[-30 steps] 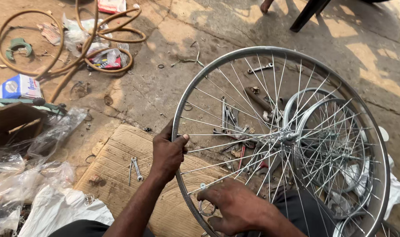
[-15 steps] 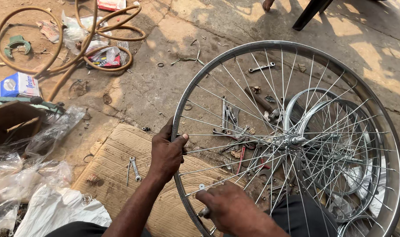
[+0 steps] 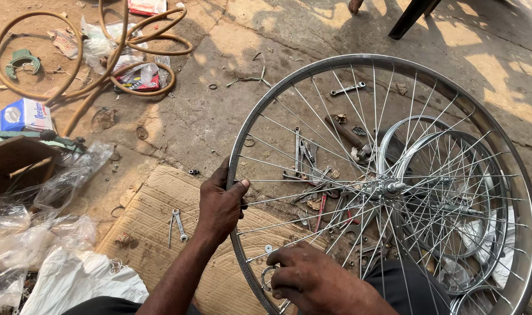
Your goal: The person uses a spoke wrench to tighten the nipples on a bicycle wheel rim. They rotate the wheel and adjust multiple spokes sequentially to true the wheel.
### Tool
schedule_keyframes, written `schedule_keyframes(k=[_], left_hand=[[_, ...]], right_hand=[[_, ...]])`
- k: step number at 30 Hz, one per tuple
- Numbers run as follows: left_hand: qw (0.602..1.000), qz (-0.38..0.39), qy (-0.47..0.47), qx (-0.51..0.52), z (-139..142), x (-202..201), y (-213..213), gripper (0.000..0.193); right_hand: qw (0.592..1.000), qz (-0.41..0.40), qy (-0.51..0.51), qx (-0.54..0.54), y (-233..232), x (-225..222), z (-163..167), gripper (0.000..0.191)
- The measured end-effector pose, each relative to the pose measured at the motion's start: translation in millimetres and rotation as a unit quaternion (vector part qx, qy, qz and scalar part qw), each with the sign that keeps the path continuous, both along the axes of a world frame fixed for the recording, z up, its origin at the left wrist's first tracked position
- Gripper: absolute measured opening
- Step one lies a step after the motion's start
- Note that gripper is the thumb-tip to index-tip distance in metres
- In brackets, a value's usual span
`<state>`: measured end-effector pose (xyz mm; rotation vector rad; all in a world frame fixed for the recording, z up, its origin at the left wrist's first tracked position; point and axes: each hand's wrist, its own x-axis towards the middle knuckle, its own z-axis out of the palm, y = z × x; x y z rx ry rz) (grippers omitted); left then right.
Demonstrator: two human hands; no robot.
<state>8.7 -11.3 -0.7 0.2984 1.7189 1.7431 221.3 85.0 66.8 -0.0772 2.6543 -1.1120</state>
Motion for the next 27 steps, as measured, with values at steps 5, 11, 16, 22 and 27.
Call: schedule_keyframes(k=[5, 11, 16, 22, 27], left_hand=[[1.000, -0.008, 0.016, -0.014, 4.9, 2.4, -0.9, 0.068], [1.000, -0.011, 0.019, 0.000, 6.8, 1.4, -2.1, 0.068], [1.000, -0.010, 0.017, -0.005, 7.0, 0.1, -2.7, 0.068], [1.000, -0.010, 0.011, 0.001, 8.0, 1.0, -1.1, 0.067], [0.999, -0.010, 0.032, -0.009, 8.1, 2.6, -0.9, 0.068]], right_hand=[[0.969, 0.007, -0.132, 0.211, -24.5, -18.3, -4.8, 0.024], [0.955, -0.003, -0.251, 0.156, -19.9, -27.2, 24.0, 0.026], [0.995, -0.008, -0.100, 0.021, -1.1, -6.6, 23.8, 0.022], [0.999, -0.028, -0.036, -0.001, -2.3, 0.5, -9.2, 0.028], [0.953, 0.025, -0.162, 0.254, -29.4, -19.5, -15.8, 0.028]])
